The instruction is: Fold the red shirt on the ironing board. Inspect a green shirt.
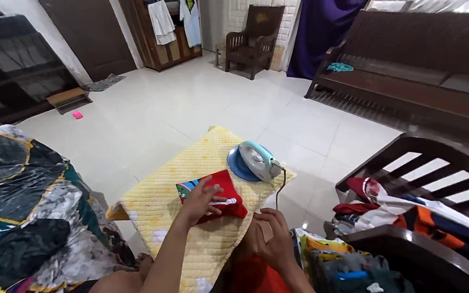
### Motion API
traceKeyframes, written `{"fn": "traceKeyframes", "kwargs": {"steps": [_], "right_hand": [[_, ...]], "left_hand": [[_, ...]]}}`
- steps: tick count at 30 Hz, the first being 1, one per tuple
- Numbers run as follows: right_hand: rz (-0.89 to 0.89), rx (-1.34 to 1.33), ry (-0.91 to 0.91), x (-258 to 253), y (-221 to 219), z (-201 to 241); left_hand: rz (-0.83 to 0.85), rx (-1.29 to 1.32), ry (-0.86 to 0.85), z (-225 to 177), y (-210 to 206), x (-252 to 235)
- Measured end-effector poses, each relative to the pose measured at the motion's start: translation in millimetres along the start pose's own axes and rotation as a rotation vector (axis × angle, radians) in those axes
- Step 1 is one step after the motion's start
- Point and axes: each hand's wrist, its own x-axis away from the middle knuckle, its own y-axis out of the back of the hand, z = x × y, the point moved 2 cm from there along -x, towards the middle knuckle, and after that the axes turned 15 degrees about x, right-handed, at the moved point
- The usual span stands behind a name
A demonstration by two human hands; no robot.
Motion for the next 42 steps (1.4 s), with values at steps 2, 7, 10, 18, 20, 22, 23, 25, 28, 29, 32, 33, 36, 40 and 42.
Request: {"fn": "traceKeyframes", "kwargs": {"steps": [2,7,10,18,20,22,23,25,28,29,32,33,36,40,42], "right_hand": [[-0.002,0.006,-0.019,2,4,-9],[0.049,0.021,-0.082,-2,-5,-19],[0.126,0.002,-0.136,-24,-27,-8],[0.714,0.132,-0.461,-83,-87,6],[0.666,0.159,-0.421,-87,-84,11],[0.616,0.165,-0.403,-91,-77,15],[0.579,0.161,-0.394,-93,-73,16],[0.504,0.155,-0.381,-95,-65,18],[0.470,0.190,-0.356,-91,-61,18],[0.522,0.219,-0.358,-88,-63,18],[0.761,0.295,-0.409,-77,-72,16],[0.758,0.311,-0.417,-74,-74,16],[0.563,0.293,-0.313,-71,-67,32],[0.749,0.082,-0.205,-69,-73,60],[0.898,-0.118,-0.292,-62,-84,59]], "left_hand": [[-0.030,0.043,-0.085,3,7,0],[-0.509,-0.153,-0.251,17,73,11],[-0.703,-0.295,-0.285,38,96,21],[-0.770,-0.977,-0.419,117,49,27],[-0.849,-1.011,-0.491,124,50,21],[-0.884,-0.942,-0.533,118,49,19],[-0.892,-0.905,-0.567,114,49,20],[-0.901,-0.866,-0.631,109,51,22],[-0.893,-0.907,-0.570,108,55,32],[-0.865,-0.935,-0.501,110,58,35],[-0.728,-0.895,-0.242,107,66,42],[-0.680,-0.848,-0.145,98,66,44],[-0.602,-0.691,-0.047,77,70,44],[-0.676,-0.513,-0.002,69,77,10],[-0.645,-0.490,0.065,70,85,-10]]}}
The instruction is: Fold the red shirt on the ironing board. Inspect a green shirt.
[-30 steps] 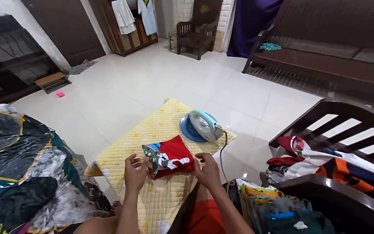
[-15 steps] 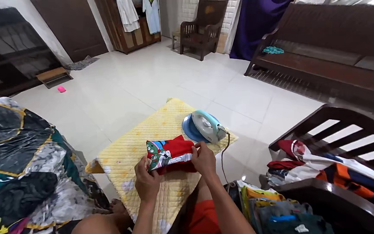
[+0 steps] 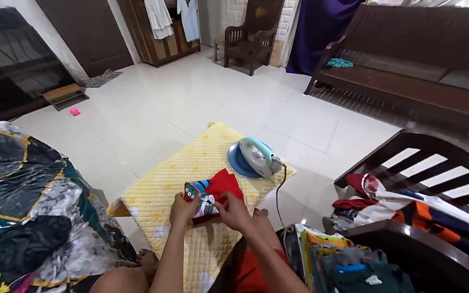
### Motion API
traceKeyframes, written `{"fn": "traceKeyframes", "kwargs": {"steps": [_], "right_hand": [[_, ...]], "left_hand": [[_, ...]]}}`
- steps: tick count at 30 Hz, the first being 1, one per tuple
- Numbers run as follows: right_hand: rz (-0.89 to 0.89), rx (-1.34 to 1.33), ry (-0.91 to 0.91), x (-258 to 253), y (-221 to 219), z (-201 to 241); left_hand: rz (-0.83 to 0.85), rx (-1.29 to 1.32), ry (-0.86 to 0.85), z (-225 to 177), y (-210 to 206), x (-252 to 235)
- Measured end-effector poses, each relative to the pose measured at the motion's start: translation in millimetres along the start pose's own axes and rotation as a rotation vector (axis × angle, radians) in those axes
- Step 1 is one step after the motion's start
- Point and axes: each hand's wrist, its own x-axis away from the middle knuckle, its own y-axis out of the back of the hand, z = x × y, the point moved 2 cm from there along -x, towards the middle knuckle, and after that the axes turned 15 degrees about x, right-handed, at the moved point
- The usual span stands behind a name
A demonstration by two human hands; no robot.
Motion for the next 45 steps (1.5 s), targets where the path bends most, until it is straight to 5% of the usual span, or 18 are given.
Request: {"fn": "traceKeyframes", "kwargs": {"steps": [3,7,10,13,16,18,21,23,26,28,30,35,41,45], "right_hand": [[-0.010,-0.413,-0.009,4,-7,-12],[0.094,-1.151,-0.137,36,-1,-22],[0.005,-1.517,0.099,47,-3,-54],[-0.235,-1.542,0.242,62,8,-70],[-0.327,-1.526,0.236,79,14,-84],[-0.237,-1.541,0.312,88,10,-99],[-0.121,-1.579,0.489,101,6,-100],[-0.111,-1.521,0.579,111,4,-94],[0.024,-1.217,0.323,154,10,-84],[0.307,-1.145,0.231,182,7,-98],[0.347,-1.155,0.175,214,12,-115],[0.095,-0.906,0.086,309,59,-151],[-0.408,-0.656,-0.098,413,127,-192],[-0.422,-0.425,-0.448,422,109,-247]], "left_hand": [[0.115,0.006,-0.188,-33,0,4],[0.256,-0.279,-0.627,-83,-18,82],[0.518,-0.488,-0.956,-80,-50,147],[0.851,-0.352,-1.084,-53,-56,181],[0.546,0.005,-0.994,-29,-32,173],[0.308,0.260,-0.718,-16,-18,155],[0.506,0.593,-0.052,0,-18,142],[0.690,0.798,0.186,7,-28,151],[0.637,0.951,0.135,9,-48,165],[0.595,0.842,0.076,4,-63,172],[0.612,0.722,0.095,0,-80,184],[0.798,0.682,0.083,-30,-115,238],[1.308,0.783,-0.194,-74,-177,308],[1.163,0.457,-0.095,-43,-236,316]]}}
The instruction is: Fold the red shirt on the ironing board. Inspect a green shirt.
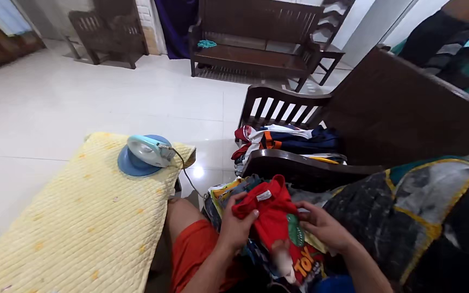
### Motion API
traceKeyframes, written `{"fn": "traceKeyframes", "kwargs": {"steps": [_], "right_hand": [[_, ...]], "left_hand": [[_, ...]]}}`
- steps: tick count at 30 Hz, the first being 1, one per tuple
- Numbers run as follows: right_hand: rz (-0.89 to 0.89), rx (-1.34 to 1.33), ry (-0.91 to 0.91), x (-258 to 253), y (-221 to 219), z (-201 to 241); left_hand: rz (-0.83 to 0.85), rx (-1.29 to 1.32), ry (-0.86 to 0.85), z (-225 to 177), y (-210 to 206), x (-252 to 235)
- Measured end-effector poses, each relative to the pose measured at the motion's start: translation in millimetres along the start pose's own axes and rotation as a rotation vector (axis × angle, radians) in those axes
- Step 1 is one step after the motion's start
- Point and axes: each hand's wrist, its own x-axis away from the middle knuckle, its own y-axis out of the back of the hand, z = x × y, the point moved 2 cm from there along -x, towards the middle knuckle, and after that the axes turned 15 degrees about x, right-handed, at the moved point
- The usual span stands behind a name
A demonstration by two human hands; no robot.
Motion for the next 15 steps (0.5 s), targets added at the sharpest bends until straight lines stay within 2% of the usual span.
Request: {"fn": "traceKeyframes", "kwargs": {"steps": [2,4,7,11,13,15], "right_hand": [[-0.011,0.358,-0.264,-12,-23,-23],[-0.006,0.487,-0.347,-19,-45,-35],[-0.196,0.441,-0.184,-22,-59,-32],[-0.489,0.696,0.148,-37,-67,-14],[-0.485,0.780,0.271,-50,-88,-8],[-0.400,0.777,0.305,-64,-120,-11]], "left_hand": [[-0.104,-0.098,0.170,32,14,-12],[-0.169,-0.099,0.206,43,24,-17],[-0.188,-0.156,0.138,36,30,-20],[-0.245,-0.172,0.165,40,34,-32],[-0.283,-0.196,0.136,45,42,-40],[-0.318,-0.235,0.106,50,54,-47]]}}
